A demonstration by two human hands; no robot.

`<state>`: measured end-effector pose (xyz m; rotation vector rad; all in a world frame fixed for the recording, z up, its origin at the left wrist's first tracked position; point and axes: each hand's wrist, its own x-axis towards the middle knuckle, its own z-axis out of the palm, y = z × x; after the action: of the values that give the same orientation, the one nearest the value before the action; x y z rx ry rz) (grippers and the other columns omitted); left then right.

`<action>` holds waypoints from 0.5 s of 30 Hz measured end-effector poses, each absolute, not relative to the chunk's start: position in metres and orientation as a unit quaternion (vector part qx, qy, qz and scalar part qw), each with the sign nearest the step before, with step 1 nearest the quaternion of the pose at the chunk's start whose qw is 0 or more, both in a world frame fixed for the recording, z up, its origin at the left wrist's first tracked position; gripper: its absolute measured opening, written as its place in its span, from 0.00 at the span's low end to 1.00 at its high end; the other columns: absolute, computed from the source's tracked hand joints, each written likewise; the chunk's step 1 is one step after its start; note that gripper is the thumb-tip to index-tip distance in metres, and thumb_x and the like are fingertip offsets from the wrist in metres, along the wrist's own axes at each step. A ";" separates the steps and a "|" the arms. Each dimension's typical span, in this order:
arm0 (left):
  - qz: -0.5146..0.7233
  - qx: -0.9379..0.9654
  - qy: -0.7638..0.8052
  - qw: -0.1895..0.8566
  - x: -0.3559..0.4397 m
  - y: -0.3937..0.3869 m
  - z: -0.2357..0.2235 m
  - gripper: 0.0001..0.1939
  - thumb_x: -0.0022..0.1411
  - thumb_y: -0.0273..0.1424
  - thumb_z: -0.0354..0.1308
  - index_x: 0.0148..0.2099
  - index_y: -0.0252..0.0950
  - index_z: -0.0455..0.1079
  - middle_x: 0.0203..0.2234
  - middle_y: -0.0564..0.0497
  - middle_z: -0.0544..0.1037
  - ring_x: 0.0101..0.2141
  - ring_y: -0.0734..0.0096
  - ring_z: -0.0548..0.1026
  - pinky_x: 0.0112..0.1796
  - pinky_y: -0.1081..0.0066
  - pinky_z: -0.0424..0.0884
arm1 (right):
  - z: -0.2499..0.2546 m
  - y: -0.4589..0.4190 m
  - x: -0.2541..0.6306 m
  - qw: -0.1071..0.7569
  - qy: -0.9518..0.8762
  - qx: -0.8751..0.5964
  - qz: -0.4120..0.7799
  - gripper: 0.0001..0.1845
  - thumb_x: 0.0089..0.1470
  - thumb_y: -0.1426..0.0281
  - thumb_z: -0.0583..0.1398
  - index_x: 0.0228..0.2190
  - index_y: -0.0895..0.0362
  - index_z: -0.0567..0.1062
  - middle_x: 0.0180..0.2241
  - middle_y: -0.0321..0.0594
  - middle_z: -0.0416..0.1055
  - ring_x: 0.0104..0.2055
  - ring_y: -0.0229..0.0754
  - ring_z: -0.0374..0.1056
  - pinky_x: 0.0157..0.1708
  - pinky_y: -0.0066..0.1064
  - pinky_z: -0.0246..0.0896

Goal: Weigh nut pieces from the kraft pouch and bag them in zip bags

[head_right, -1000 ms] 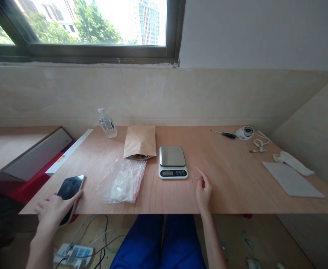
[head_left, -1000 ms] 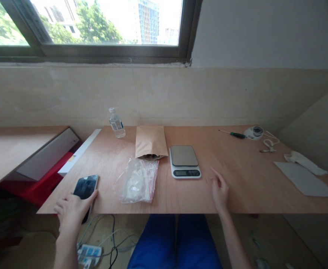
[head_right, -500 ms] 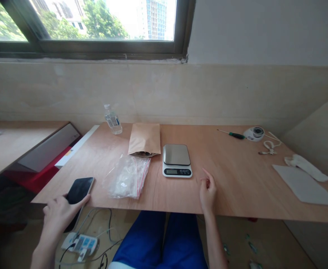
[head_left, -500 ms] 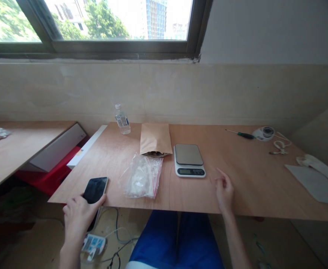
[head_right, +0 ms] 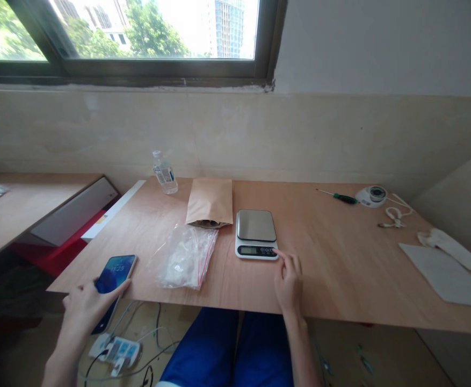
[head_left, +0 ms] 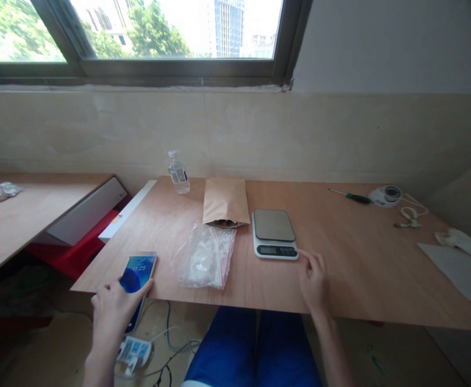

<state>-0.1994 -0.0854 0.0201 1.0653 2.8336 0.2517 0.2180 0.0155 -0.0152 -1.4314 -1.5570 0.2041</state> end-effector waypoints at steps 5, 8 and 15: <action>0.090 0.364 0.927 0.033 -0.210 -0.065 0.023 0.47 0.47 0.56 0.49 0.53 0.16 0.61 0.46 0.22 0.66 0.52 0.34 0.62 0.48 0.51 0.60 | 0.004 0.021 0.162 0.443 -0.729 -0.489 0.181 0.17 0.59 0.73 0.48 0.43 0.54 0.74 0.40 0.44 0.67 0.44 0.44 0.66 0.44 0.37 0.63; 0.082 0.341 0.936 0.023 -0.206 -0.051 0.028 0.45 0.48 0.54 0.51 0.52 0.15 0.60 0.48 0.19 0.65 0.51 0.32 0.62 0.48 0.49 0.59 | 0.013 0.035 0.134 0.439 -0.738 -0.458 0.231 0.18 0.59 0.73 0.48 0.46 0.54 0.72 0.42 0.44 0.67 0.46 0.43 0.66 0.47 0.37 0.63; 0.306 0.440 0.840 -0.086 -0.140 -0.016 0.043 0.32 0.58 0.42 0.48 0.56 0.21 0.59 0.48 0.29 0.66 0.51 0.43 0.64 0.49 0.49 0.60 | 0.012 0.066 0.080 0.401 -0.767 -0.445 0.229 0.20 0.59 0.75 0.46 0.47 0.61 0.71 0.45 0.48 0.67 0.50 0.43 0.65 0.53 0.37 0.59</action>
<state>-0.1403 -0.0165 0.0428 1.4644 2.7933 1.0188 0.0805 0.0664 0.0122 -1.1264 -1.9399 0.5779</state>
